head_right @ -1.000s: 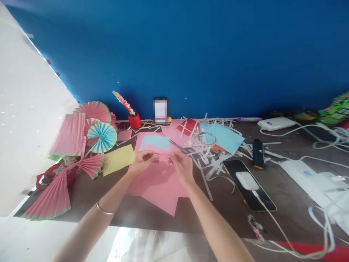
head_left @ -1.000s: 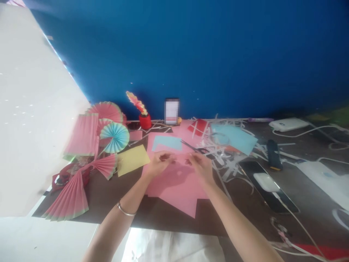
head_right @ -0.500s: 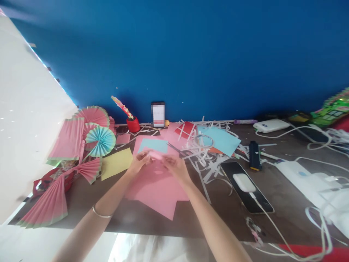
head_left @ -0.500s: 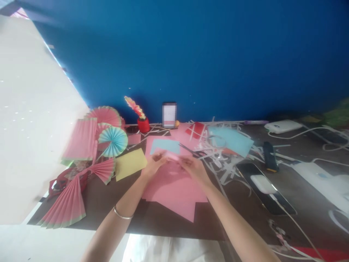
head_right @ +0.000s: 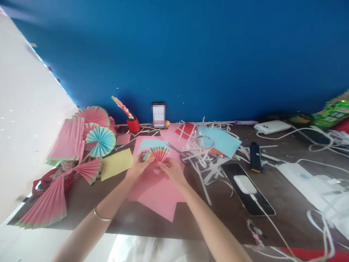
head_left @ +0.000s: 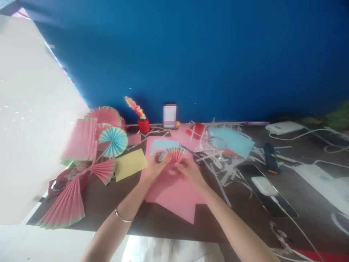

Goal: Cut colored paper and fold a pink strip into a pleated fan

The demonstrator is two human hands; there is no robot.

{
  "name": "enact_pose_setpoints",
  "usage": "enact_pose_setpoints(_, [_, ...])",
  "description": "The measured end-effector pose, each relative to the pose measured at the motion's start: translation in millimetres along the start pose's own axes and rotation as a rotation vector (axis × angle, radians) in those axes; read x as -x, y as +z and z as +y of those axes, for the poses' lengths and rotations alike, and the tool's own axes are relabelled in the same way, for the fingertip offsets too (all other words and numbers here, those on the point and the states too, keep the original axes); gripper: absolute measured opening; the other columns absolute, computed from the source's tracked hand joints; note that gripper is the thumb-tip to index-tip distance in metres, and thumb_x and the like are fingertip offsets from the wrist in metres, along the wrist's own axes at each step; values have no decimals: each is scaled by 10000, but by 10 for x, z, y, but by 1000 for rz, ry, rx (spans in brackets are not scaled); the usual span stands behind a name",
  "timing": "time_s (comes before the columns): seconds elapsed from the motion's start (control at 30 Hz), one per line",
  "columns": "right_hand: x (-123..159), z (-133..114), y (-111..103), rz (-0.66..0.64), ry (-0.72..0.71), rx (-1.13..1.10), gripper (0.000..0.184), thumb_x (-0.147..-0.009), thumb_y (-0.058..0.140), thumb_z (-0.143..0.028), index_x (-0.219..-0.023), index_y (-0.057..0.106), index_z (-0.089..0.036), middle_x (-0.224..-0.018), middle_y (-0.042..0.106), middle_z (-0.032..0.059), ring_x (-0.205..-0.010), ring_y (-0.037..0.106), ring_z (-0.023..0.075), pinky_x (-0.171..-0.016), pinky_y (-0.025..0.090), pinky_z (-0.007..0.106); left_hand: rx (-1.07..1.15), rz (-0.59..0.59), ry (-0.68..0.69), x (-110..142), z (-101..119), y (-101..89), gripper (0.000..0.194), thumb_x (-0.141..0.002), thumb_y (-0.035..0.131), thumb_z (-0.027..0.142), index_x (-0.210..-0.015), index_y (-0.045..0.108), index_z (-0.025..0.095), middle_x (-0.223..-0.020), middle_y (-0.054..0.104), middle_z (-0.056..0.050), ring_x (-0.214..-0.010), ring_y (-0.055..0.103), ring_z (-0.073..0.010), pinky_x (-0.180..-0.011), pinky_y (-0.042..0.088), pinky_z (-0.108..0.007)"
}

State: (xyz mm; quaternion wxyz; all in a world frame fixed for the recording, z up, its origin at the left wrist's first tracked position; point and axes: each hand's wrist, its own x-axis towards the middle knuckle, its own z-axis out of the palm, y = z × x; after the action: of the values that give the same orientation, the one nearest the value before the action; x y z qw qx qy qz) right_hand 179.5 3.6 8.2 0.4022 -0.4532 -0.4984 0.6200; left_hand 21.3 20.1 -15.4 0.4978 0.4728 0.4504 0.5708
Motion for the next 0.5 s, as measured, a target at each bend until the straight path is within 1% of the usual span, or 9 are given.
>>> enact_pose_setpoints(0.03, [4, -11, -6, 3, -16, 34, 361, -687, 662, -441, -871, 598, -138, -714, 683, 84, -651, 664, 212, -334, 323, 172, -28, 0, 22, 2, 8, -8, 350, -635, 708, 343, -923, 583, 187, -999, 601, -61, -930, 577, -176, -730, 484, -263])
enact_pose_setpoints(0.13, [6, -23, -13, 20, -53, 59, 379, -671, 671, -429, -899, 619, -130, -702, 676, 68, -639, 650, 194, -404, 414, 205, -75, 9, 78, 6, 46, -26, 328, -665, 686, 330, -956, 599, 206, -1058, 592, -55, -1016, 541, -179, -824, 450, -279])
enact_pose_setpoints(0.2, [3, -21, -6, 23, -60, 71, 364, -672, 670, -420, -893, 631, -134, -691, 670, 56, -631, 640, 182, -451, 450, 226, -85, 12, 98, 5, 72, -32, 310, -689, 666, 332, -966, 613, 205, -1038, 610, -52, -1001, 551, -173, -873, 425, -295])
enact_pose_setpoints(0.3, [5, -22, 14, 28, -96, 68, 351, -674, 668, -404, -919, 638, -155, -752, 678, 49, -639, 632, 166, -527, 487, 252, -93, -16, 117, -3, 82, -35, 290, -691, 664, 334, -937, 642, 183, -986, 639, -64, -963, 572, -179, -873, 429, -311])
enact_pose_setpoints(0.4, [22, -33, 36, 57, -133, 39, 357, -672, 668, -395, -943, 640, -166, -798, 682, 54, -673, 633, 172, -626, 515, 299, -92, -27, 104, -12, 54, -41, 315, -666, 689, 326, -940, 658, 173, -994, 654, -76, -957, 580, -191, -882, 431, -329])
enact_pose_setpoints(0.5, [40, -41, 38, 112, -135, 44, 390, -665, 674, -397, -983, 630, -175, -807, 685, 58, -713, 637, 194, -648, 521, 320, -118, -5, 41, -17, 23, -56, 339, -650, 700, 338, -948, 672, 177, -1026, 660, -81, -984, 577, -213, -899, 425, -354])
